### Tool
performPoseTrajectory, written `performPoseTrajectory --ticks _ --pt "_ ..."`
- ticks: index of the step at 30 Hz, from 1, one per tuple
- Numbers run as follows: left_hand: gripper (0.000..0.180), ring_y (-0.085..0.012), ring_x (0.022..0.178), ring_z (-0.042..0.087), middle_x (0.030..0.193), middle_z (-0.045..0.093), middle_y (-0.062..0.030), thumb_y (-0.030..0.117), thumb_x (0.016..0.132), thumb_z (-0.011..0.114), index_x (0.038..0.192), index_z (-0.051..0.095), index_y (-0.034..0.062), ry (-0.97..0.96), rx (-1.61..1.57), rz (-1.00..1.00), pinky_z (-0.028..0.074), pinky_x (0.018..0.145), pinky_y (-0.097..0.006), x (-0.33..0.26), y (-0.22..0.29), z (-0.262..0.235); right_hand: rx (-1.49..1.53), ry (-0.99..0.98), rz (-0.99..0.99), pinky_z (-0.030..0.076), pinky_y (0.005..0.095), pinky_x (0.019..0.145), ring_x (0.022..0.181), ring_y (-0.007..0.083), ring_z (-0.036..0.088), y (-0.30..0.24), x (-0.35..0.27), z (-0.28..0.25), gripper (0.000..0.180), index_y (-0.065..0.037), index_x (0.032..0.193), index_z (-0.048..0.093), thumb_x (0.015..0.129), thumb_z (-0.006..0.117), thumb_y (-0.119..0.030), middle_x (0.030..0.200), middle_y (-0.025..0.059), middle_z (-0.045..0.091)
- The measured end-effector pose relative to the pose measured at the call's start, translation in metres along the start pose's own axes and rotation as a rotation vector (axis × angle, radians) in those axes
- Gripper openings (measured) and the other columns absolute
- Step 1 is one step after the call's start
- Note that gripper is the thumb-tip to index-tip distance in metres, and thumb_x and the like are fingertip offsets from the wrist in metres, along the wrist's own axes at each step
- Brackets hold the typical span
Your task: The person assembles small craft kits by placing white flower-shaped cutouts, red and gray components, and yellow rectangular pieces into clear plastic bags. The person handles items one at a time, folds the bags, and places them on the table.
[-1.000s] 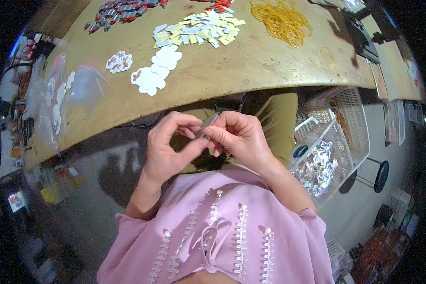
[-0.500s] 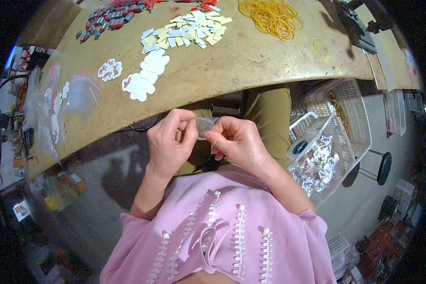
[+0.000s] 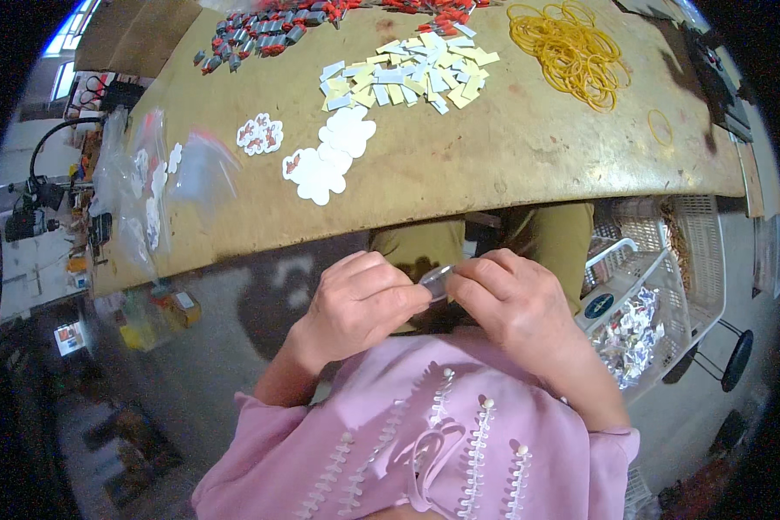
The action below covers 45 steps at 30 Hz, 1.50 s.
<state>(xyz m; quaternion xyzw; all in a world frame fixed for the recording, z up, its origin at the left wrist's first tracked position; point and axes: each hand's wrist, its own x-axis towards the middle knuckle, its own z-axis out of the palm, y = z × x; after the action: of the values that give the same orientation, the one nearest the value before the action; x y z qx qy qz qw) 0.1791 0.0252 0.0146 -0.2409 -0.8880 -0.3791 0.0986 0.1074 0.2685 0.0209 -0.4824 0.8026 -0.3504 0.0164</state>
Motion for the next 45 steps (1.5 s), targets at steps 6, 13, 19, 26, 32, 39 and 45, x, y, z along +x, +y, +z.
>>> performPoseTrajectory --ticks 6,13,19,26,32,39,45 --pt "0.040 -0.0333 0.107 0.069 0.116 0.073 -0.0114 0.017 0.084 0.086 0.120 0.074 0.0059 0.204 0.355 -0.305 0.054 0.096 -0.046 0.024 -0.042 -0.025 0.068 -0.067 0.050 0.059 0.0400 0.082 0.099 0.0306 0.068 0.010 -0.001 0.003 0.028 -0.004 0.101 0.072 0.074 0.073 -0.008 0.101 0.0106 0.067" --pt "0.051 -0.0334 0.112 0.063 0.123 0.067 -0.0129 0.023 0.080 0.091 0.124 0.071 0.0054 0.140 0.542 -0.279 0.052 0.099 -0.045 0.045 -0.099 -0.040 0.101 -0.030 0.126 0.058 0.0411 0.078 0.095 0.0313 0.065 0.016 -0.011 0.020 0.023 -0.003 0.099 0.070 0.076 0.070 -0.004 0.098 0.0106 0.064" --pt "0.044 -0.0340 0.112 0.064 0.121 0.069 -0.0132 0.019 0.080 0.088 0.119 0.073 0.0058 0.098 0.531 -0.220 0.050 0.101 -0.048 0.051 -0.100 -0.049 0.100 -0.012 0.131 0.058 0.0414 0.081 0.094 0.0313 0.065 0.020 -0.014 0.024 0.022 -0.003 0.100 0.070 0.078 0.069 -0.004 0.099 0.0106 0.064" --pt "0.045 -0.0351 0.120 0.064 0.129 0.070 -0.0136 0.016 0.078 0.088 0.119 0.073 0.0062 -0.047 0.402 -0.083 0.050 0.106 -0.047 0.037 -0.095 -0.066 0.077 0.005 0.101 0.057 0.0401 0.083 0.097 0.0298 0.066 0.023 -0.014 0.029 0.021 -0.004 0.100 0.070 0.080 0.069 -0.007 0.101 0.0097 0.066" --pt "0.069 -0.0353 0.121 0.064 0.130 0.070 -0.0135 0.017 0.062 0.099 0.124 0.071 0.0062 -0.098 0.370 -0.080 0.052 0.105 -0.047 0.032 -0.082 -0.067 0.076 0.012 0.080 0.055 0.0401 0.086 0.100 0.0287 0.067 0.021 -0.011 0.033 0.021 -0.004 0.101 0.070 0.080 0.068 -0.008 0.101 0.0096 0.066" --pt "0.061 -0.0331 0.117 0.066 0.125 0.071 -0.0109 0.015 0.061 0.099 0.115 0.073 0.0059 -0.114 0.342 -0.139 0.055 0.100 -0.044 0.020 -0.070 -0.059 0.075 0.007 0.096 0.054 0.0399 0.087 0.101 0.0286 0.067 0.018 -0.011 0.036 0.021 -0.004 0.102 0.070 0.082 0.068 -0.008 0.103 0.0099 0.066" --pt "0.050 -0.0312 0.111 0.069 0.115 0.073 -0.0096 0.011 0.062 0.098 0.106 0.075 0.0062 -0.054 0.251 -0.139 0.055 0.096 -0.043 0.017 -0.073 -0.059 0.070 0.010 0.072 0.054 0.0398 0.085 0.099 0.0283 0.066 0.015 -0.009 0.039 0.022 -0.004 0.104 0.070 0.082 0.068 -0.009 0.101 0.0095 0.066"
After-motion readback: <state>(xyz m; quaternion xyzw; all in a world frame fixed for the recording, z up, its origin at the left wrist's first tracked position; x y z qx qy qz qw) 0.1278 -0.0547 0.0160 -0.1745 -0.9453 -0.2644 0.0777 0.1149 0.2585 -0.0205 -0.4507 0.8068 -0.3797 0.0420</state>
